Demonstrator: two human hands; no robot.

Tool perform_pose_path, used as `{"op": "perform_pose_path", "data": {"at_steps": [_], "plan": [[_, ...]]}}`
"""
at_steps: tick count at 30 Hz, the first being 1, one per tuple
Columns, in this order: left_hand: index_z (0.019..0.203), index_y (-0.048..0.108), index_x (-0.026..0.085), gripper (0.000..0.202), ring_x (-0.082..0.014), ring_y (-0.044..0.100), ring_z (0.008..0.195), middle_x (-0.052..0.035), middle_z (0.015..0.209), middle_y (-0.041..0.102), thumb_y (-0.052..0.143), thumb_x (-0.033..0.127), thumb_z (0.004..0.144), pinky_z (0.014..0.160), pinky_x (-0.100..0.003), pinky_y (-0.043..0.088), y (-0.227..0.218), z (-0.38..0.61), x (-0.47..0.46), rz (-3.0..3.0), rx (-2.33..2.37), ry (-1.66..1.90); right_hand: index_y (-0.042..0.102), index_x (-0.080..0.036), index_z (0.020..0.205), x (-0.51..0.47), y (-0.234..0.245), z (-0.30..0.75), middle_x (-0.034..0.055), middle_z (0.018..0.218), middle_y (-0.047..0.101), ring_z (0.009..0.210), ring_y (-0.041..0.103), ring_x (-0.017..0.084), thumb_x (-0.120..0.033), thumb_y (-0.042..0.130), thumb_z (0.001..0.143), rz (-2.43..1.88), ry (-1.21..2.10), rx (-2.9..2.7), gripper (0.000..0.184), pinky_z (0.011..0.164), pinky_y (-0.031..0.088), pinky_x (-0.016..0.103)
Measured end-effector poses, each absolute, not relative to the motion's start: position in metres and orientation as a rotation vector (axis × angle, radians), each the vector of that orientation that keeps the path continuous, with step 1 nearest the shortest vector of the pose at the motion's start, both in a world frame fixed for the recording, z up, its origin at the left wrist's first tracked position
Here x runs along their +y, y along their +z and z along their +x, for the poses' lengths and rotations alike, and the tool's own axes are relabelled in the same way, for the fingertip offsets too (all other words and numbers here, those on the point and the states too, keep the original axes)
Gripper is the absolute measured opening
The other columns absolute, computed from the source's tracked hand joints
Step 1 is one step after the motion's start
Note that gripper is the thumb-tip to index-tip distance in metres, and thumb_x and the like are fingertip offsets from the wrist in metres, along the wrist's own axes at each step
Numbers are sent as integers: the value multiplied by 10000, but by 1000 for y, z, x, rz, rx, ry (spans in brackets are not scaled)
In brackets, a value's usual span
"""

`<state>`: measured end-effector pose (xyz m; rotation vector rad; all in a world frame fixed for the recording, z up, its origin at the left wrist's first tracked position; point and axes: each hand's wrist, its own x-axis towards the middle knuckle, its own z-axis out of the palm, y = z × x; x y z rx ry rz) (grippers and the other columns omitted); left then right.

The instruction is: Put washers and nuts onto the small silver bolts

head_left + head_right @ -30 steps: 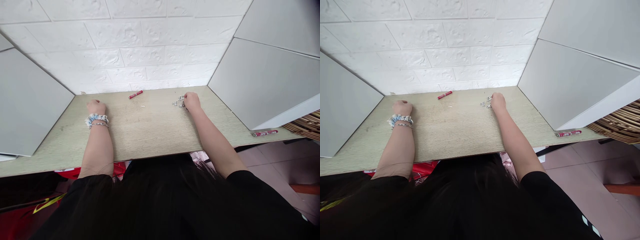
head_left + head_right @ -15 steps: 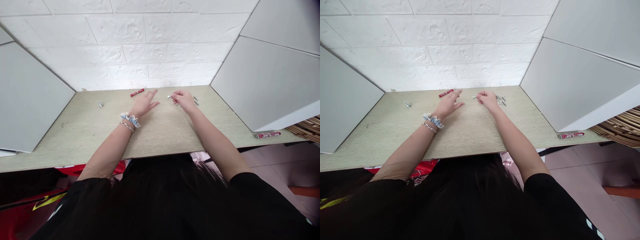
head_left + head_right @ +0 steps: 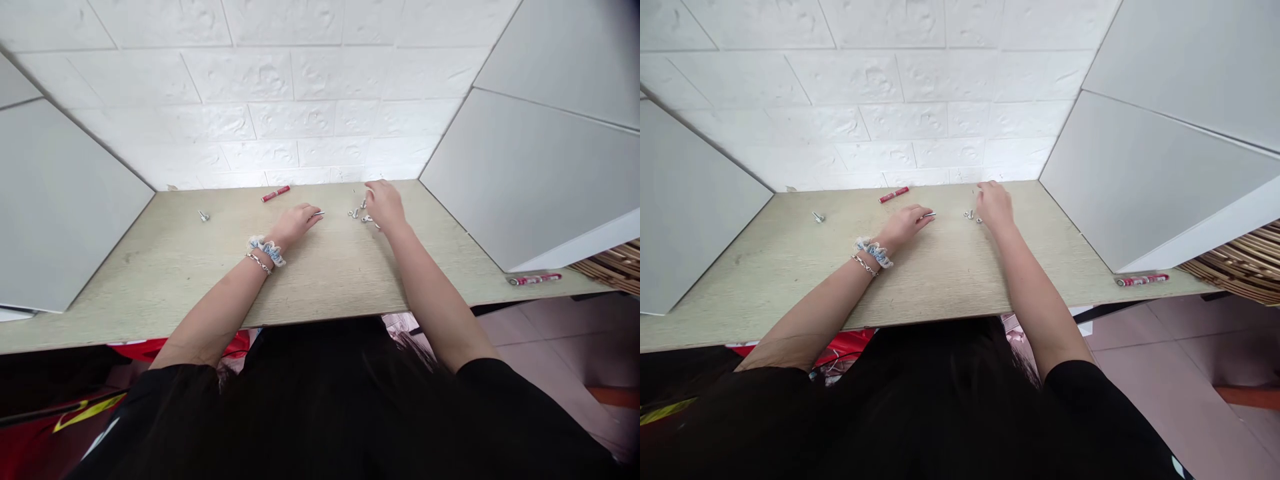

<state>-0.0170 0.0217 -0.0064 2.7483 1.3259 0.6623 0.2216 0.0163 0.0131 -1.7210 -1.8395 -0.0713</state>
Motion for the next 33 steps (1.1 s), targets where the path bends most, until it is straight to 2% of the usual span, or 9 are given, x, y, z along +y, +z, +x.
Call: {"op": "perform_pose_path", "data": {"at_steps": [4, 7, 12, 15, 19, 24, 30, 33], "plan": [[1054, 651, 171, 328, -188, 610, 966, -77, 1032, 669, 437, 379, 919, 868, -284, 455, -6, -26, 29, 2641, 1412, 673, 615, -116, 1157, 22, 16, 261, 143, 1207, 570, 1127, 510, 254, -109, 328, 835, -1972, -159, -1586, 431, 966, 375, 376], [1040, 655, 172, 336, -194, 620, 967, -73, 1016, 683, 422, 385, 922, 868, -293, 464, -5, -32, 32, 2607, 1434, 694, 677, -140, 1058, 24, 12, 277, 142, 1167, 594, 1081, 535, 267, -152, 397, 813, -2145, -32, -1515, 372, 924, 395, 388], [1035, 658, 203, 328, -206, 635, 963, -58, 1018, 697, 416, 393, 920, 860, -302, 474, -4, -34, 31, 2583, 1494, 662, 723, -221, 937, 27, 6, 275, 87, 1076, 654, 1033, 555, 265, -217, 485, 764, -2222, 184, -1599, 294, 896, 382, 408], [1043, 657, 203, 334, -206, 635, 971, -60, 1029, 696, 415, 396, 919, 865, -299, 475, -4, -33, 30, 2573, 1480, 653, 730, -244, 847, 25, 8, 272, 61, 1033, 666, 1024, 547, 258, -261, 536, 747, -2205, 242, -1725, 219, 961, 314, 477], [1055, 650, 181, 334, -208, 632, 968, -70, 1031, 693, 413, 375, 920, 866, -305, 471, -4, -34, 32, 2589, 1442, 651, 725, -266, 783, 22, 10, 272, 25, 1145, 615, 1088, 505, 261, -290, 589, 739, -2189, 267, -1774, 145, 1026, 170, 594], [1010, 655, 181, 302, -199, 633, 933, -67, 975, 698, 424, 348, 912, 849, -300, 470, -7, -42, 39, 2576, 1476, 708, 723, -269, 752, 24, 6, 267, 16, 1111, 616, 1107, 493, 282, -353, 620, 738, -2221, 277, -1825, 133, 1037, 77, 647], [986, 664, 178, 285, -207, 635, 936, -72, 991, 701, 443, 336, 898, 860, -314, 476, -6, -48, 43, 2532, 1498, 749, 684, -216, 627, 27, 4, 259, 40, 995, 639, 1075, 503, 283, -360, 617, 729, -2274, 260, -1797, 189, 1034, 147, 631], [994, 664, 195, 282, -199, 636, 938, -60, 994, 703, 447, 346, 896, 859, -310, 481, -4, -47, 40, 2532, 1481, 755, 682, -201, 622, 27, 5, 257, 64, 1049, 619, 1113, 468, 307, -347, 617, 713, -2286, 259, -1817, 184, 1020, 148, 661]]}}
